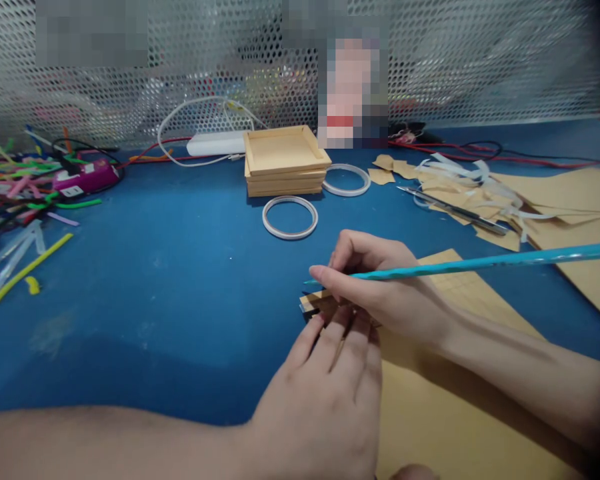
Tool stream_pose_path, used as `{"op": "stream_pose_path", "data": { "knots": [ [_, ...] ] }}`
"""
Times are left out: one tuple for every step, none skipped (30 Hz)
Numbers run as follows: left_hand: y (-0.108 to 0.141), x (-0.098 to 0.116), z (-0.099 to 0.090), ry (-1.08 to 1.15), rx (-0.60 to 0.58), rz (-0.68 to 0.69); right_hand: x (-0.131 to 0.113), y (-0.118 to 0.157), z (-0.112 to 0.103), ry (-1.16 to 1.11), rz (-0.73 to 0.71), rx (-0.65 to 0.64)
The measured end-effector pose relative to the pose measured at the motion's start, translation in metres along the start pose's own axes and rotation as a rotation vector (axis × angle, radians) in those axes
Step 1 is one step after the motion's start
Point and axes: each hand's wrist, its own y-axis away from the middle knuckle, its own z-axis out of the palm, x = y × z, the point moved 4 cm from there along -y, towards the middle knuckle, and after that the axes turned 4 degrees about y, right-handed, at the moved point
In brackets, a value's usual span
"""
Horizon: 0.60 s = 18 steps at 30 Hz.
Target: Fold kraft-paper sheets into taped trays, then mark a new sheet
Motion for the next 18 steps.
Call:
{"op": "stream_pose_path", "data": {
  "knots": [
    [0.0,-0.0001,0.0002,0.001,0.003,-0.002,0.0005,-0.0003,-0.0004,0.005,0.002,0.002],
    [0.0,-0.0002,0.0004,0.003,0.006,-0.003,0.001,-0.0005,-0.0008,0.01,0.005,0.006],
    [0.0001,-0.0003,0.0005,0.002,0.011,-0.003,0.0015,-0.0008,-0.0011,0.014,0.01,0.008],
    [0.0001,-0.0005,0.0003,-0.002,0.016,-0.003,0.0019,-0.0011,-0.0013,0.017,0.015,0.009],
    [0.0002,-0.0007,0.0,-0.008,0.024,-0.003,0.002,-0.0014,-0.0014,0.019,0.019,0.007],
    [0.0002,-0.0009,-0.0006,-0.014,0.031,-0.002,0.0018,-0.0017,-0.0013,0.021,0.02,0.005],
    [0.0003,-0.001,-0.0011,-0.019,0.035,-0.001,0.0014,-0.002,-0.0014,0.02,0.017,0.006],
    [0.0003,-0.001,-0.0017,-0.022,0.034,-0.001,0.0007,-0.0022,-0.0016,0.017,0.013,0.011],
    [0.0002,-0.001,-0.002,-0.022,0.027,0.001,0.0001,-0.0024,-0.0016,0.01,0.009,0.016],
    [0.0002,-0.0009,-0.0022,-0.019,0.017,0.003,-0.0005,-0.0025,-0.0016,0.002,0.006,0.018],
    [0.0001,-0.0008,-0.0023,-0.016,0.005,0.004,-0.001,-0.0026,-0.0013,-0.007,0.006,0.016],
    [0.0,-0.0009,-0.0022,-0.014,-0.006,0.002,-0.0013,-0.0027,-0.0011,-0.015,0.009,0.012],
    [-0.0001,-0.0009,-0.0021,-0.012,-0.012,0.003,-0.0015,-0.0027,-0.0007,-0.021,0.013,0.007],
    [-0.0002,-0.0008,-0.0019,-0.011,-0.015,0.004,-0.0018,-0.0028,-0.0005,-0.026,0.018,0.002],
    [-0.0003,-0.0009,-0.0017,-0.012,-0.012,0.003,-0.002,-0.0029,-0.0005,-0.028,0.021,0.001],
    [-0.0003,-0.001,-0.0013,-0.013,-0.007,0.003,-0.0023,-0.003,-0.0004,-0.028,0.024,0.001],
    [-0.0003,-0.001,-0.001,-0.016,0.0,0.004,-0.0024,-0.003,-0.0004,-0.029,0.025,0.001],
    [-0.0004,-0.0011,-0.0008,-0.018,0.009,0.005,-0.0026,-0.003,-0.0006,-0.031,0.024,0.004]
  ]
}}
